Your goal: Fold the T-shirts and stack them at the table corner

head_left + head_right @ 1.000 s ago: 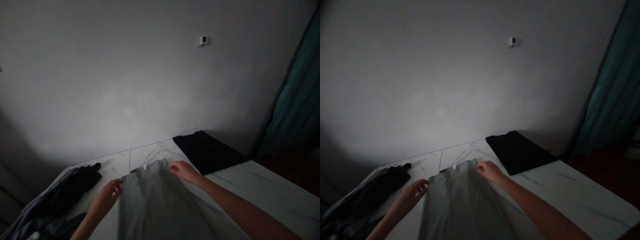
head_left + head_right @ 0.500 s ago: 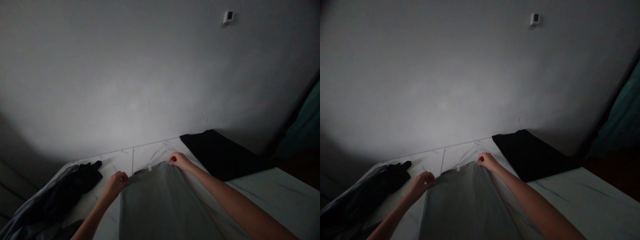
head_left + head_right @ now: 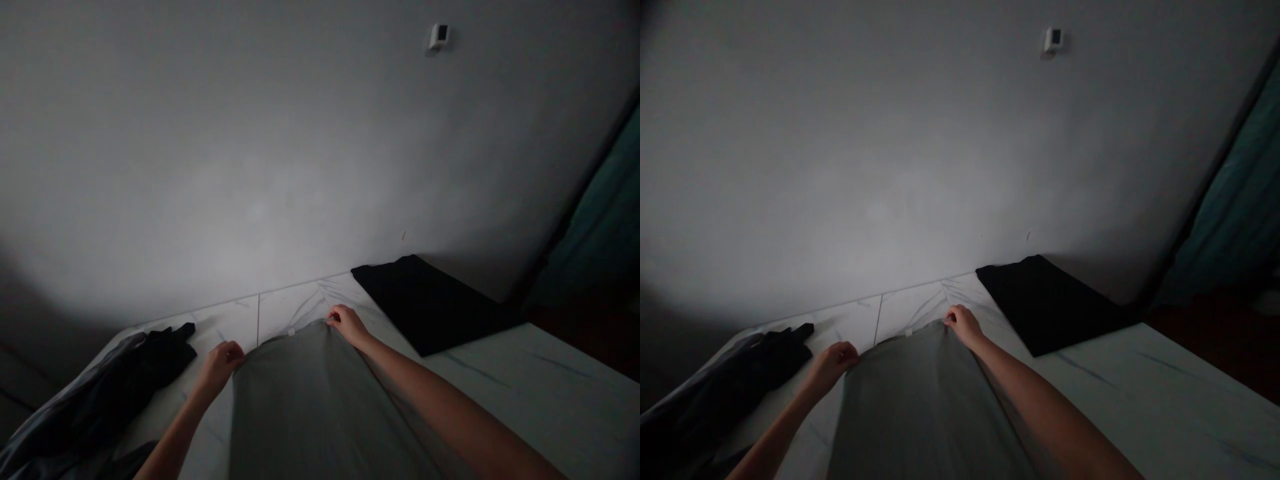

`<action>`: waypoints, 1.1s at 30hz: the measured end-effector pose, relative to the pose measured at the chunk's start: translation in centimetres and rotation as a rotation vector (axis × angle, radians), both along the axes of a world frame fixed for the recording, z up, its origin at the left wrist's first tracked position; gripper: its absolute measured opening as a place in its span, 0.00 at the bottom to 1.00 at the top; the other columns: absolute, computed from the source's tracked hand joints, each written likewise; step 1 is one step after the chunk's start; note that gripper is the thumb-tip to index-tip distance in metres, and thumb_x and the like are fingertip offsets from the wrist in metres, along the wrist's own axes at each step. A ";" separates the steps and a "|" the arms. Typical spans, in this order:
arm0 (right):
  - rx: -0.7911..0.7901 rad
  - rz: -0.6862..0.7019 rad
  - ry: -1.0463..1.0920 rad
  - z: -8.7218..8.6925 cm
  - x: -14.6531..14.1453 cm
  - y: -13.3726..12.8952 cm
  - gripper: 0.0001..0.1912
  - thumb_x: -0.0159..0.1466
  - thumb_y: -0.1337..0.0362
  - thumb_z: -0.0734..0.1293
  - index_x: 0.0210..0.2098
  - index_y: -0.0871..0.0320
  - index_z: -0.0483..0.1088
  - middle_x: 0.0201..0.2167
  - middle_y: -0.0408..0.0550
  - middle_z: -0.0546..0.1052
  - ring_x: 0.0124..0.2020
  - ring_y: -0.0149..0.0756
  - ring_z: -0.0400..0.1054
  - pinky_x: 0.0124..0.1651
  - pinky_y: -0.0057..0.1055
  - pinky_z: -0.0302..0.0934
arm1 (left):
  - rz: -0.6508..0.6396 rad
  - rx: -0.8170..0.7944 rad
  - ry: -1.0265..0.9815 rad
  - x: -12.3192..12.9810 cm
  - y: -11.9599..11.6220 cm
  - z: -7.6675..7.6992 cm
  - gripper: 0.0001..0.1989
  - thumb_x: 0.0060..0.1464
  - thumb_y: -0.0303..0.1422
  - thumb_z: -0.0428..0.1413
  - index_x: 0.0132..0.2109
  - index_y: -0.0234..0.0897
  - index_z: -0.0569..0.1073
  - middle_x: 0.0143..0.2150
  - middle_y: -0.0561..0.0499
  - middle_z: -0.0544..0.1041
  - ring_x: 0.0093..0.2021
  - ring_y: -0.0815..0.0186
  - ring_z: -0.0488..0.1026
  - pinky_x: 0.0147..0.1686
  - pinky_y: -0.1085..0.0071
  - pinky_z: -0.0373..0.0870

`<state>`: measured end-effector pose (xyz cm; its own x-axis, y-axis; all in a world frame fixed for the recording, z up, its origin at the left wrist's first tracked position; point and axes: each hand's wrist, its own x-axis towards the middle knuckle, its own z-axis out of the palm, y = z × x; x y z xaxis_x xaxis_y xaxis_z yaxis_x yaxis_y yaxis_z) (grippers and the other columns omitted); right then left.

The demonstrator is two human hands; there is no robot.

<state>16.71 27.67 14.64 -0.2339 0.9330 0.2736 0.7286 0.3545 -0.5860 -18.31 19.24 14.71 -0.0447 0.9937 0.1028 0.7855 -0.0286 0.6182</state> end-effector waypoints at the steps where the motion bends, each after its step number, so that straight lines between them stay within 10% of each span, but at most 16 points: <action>1: 0.002 -0.013 -0.010 -0.1 0.0 -0.1 0.06 0.55 0.73 0.70 0.30 0.57 0.71 0.32 0.45 0.74 0.35 0.35 0.68 0.41 0.29 0.60 | -0.006 -0.004 0.003 -0.2 0.0 -0.2 0.04 0.41 0.33 0.54 0.26 0.38 0.73 0.26 0.51 0.76 0.31 0.61 0.73 0.34 0.67 0.67; 6: -0.006 -0.095 -0.063 -0.2 -0.2 -0.2 0.09 0.57 0.74 0.68 0.36 0.57 0.70 0.39 0.49 0.74 0.40 0.37 0.70 0.45 0.32 0.62 | -0.030 -0.021 0.160 0.3 -0.3 0.2 0.08 0.50 0.31 0.50 0.35 0.39 0.74 0.38 0.48 0.79 0.37 0.61 0.76 0.39 0.67 0.70; 11: -0.004 -0.163 -0.090 1.1 -0.9 -2.1 0.16 0.57 0.74 0.68 0.45 0.58 0.68 0.47 0.55 0.71 0.49 0.41 0.68 0.52 0.36 0.61 | -0.017 0.119 0.413 5.9 0.2 1.8 0.15 0.58 0.31 0.48 0.51 0.40 0.71 0.54 0.44 0.75 0.53 0.55 0.72 0.50 0.58 0.68; 16: -0.077 -0.045 -0.069 3.8 3.7 -11.6 0.19 0.57 0.68 0.69 0.48 0.56 0.67 0.47 0.52 0.72 0.45 0.38 0.69 0.49 0.35 0.63 | -0.113 0.164 0.432 9.6 1.7 0.4 0.19 0.62 0.38 0.46 0.57 0.35 0.66 0.57 0.41 0.72 0.57 0.55 0.68 0.54 0.58 0.66; 22: -0.313 -0.216 -0.011 3.7 12.0 -22.0 0.11 0.56 0.66 0.68 0.40 0.54 0.71 0.36 0.48 0.76 0.35 0.37 0.70 0.40 0.34 0.64 | -0.091 0.167 0.456 6.5 1.7 -1.4 0.20 0.63 0.40 0.41 0.54 0.36 0.68 0.55 0.41 0.72 0.55 0.53 0.67 0.51 0.57 0.67; 25: -0.270 -0.193 0.018 2.6 11.6 -19.6 0.07 0.55 0.69 0.67 0.35 0.55 0.72 0.32 0.46 0.76 0.33 0.37 0.70 0.38 0.33 0.63 | -0.127 0.161 0.447 5.2 1.1 -1.0 0.20 0.62 0.40 0.40 0.53 0.37 0.70 0.54 0.41 0.73 0.54 0.53 0.68 0.51 0.58 0.67; 33: -0.129 -0.134 0.124 3.6 1.0 -3.4 0.11 0.49 0.71 0.74 0.28 0.55 0.69 0.30 0.41 0.72 0.36 0.36 0.68 0.42 0.31 0.61 | 0.015 -0.003 0.306 1.8 -1.1 -1.0 0.23 0.53 0.47 0.46 0.49 0.38 0.70 0.48 0.40 0.77 0.52 0.47 0.73 0.47 0.54 0.70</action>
